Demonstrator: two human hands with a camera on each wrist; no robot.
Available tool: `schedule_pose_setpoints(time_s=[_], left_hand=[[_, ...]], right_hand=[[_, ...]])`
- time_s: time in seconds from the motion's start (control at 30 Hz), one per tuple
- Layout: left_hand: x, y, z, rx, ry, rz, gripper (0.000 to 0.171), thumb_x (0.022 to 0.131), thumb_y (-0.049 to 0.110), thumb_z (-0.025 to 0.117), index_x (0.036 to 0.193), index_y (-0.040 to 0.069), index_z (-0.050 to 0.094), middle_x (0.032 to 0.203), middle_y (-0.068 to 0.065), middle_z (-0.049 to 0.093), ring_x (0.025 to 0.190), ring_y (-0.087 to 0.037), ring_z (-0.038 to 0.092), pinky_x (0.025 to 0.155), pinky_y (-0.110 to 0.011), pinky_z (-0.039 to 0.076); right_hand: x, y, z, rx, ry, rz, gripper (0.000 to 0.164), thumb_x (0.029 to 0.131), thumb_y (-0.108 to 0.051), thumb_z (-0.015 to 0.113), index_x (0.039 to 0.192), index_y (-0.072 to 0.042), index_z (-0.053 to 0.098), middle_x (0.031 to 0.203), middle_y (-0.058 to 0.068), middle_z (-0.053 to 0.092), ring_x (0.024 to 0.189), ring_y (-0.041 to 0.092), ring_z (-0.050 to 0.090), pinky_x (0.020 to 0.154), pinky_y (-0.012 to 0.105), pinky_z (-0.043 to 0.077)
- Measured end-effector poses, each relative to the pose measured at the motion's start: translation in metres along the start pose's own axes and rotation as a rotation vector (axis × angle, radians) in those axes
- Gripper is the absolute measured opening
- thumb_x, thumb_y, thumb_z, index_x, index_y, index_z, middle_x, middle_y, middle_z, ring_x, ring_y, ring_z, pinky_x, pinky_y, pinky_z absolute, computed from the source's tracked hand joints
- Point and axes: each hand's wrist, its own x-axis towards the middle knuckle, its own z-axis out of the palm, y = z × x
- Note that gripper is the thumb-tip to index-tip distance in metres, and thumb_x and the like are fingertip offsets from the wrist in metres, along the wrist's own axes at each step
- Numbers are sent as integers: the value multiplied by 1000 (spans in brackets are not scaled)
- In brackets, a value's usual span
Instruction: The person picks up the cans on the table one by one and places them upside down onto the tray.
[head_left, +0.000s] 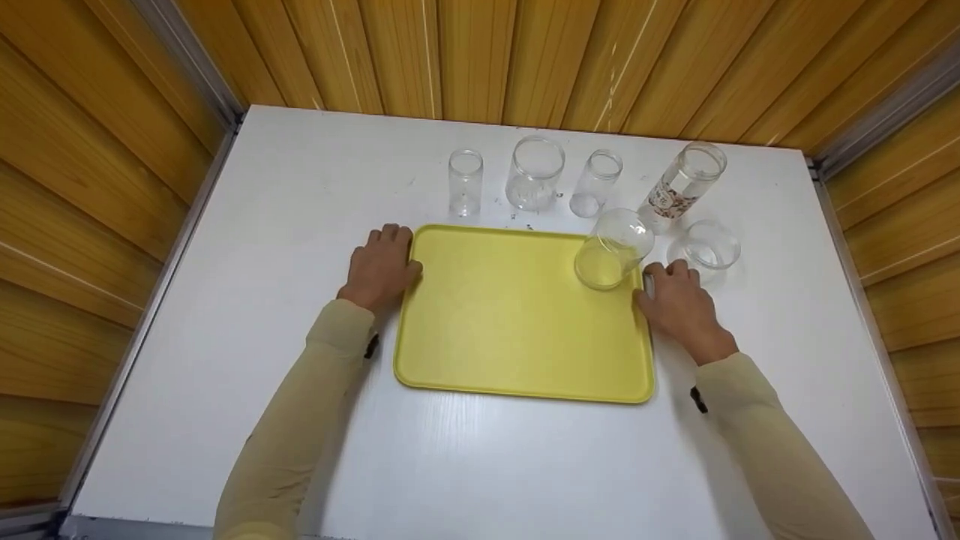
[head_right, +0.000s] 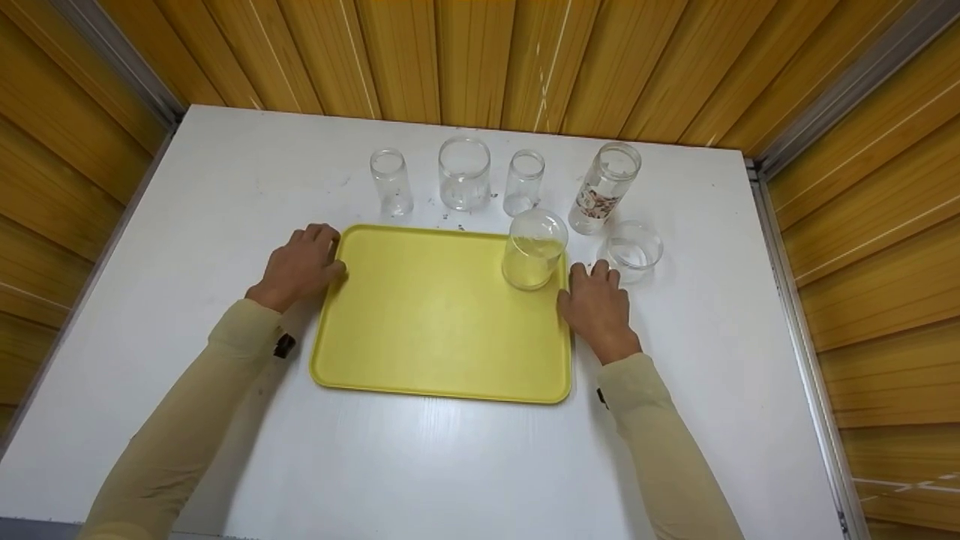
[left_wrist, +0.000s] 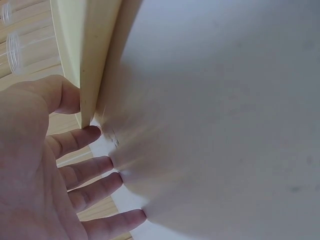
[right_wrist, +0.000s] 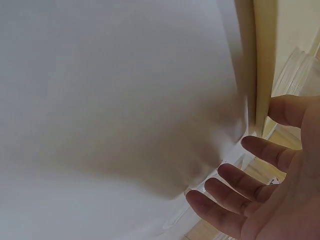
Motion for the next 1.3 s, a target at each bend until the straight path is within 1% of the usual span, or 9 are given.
schedule_pose_setpoints(time_s=[0.2, 0.4, 0.53, 0.77, 0.93, 1.1, 1.3], left_hand=[[-1, 1, 0, -10, 4, -5, 47, 105, 30, 55, 142, 2, 51, 150, -20, 47, 133, -40, 45, 96, -62, 47], [0, 1, 0, 6, 11, 3, 47, 104, 30, 54, 141, 1, 52, 151, -20, 47, 133, -41, 45, 95, -62, 48], [0, 1, 0, -2, 19, 0, 45, 103, 29, 54, 139, 1, 54, 151, -20, 48, 133, -40, 46, 94, -62, 48], [-1, 2, 1, -7, 20, -10, 41, 105, 28, 55, 136, 1, 54, 145, -19, 50, 125, -39, 48, 91, -59, 49], [0, 6, 0, -31, 37, -21, 39, 104, 26, 56, 133, -1, 55, 141, -21, 53, 122, -40, 50, 91, -58, 50], [3, 10, -5, -38, 30, -36, 36, 102, 23, 56, 127, -3, 58, 135, -24, 56, 116, -41, 53, 91, -58, 51], [12, 18, -15, 17, -15, -62, 40, 103, 26, 55, 124, -7, 61, 127, -27, 60, 110, -43, 59, 90, -58, 53]], right_hand=[[1, -2, 0, -14, -8, 7, 53, 106, -29, 49, 146, 5, 49, 131, 36, 41, 117, 53, 42, 81, 67, 47], [1, -1, 3, -34, 1, -2, 53, 105, -27, 48, 147, 5, 49, 130, 36, 42, 115, 53, 44, 79, 67, 48], [1, 2, 3, -46, -4, -15, 54, 105, -28, 48, 148, 5, 49, 129, 35, 41, 115, 53, 43, 79, 67, 48], [1, 4, 2, -63, 8, -54, 52, 104, -28, 47, 145, 4, 51, 127, 34, 42, 112, 53, 45, 77, 68, 49], [1, 4, 2, -71, 8, -56, 52, 104, -28, 48, 145, 4, 50, 128, 35, 42, 113, 53, 45, 77, 68, 49], [1, 4, 1, -64, 10, -62, 53, 104, -28, 49, 145, 4, 51, 127, 34, 43, 111, 53, 45, 76, 67, 48], [1, 4, 0, -65, 11, -67, 53, 103, -27, 50, 145, 5, 51, 126, 35, 43, 111, 53, 46, 77, 67, 48]])
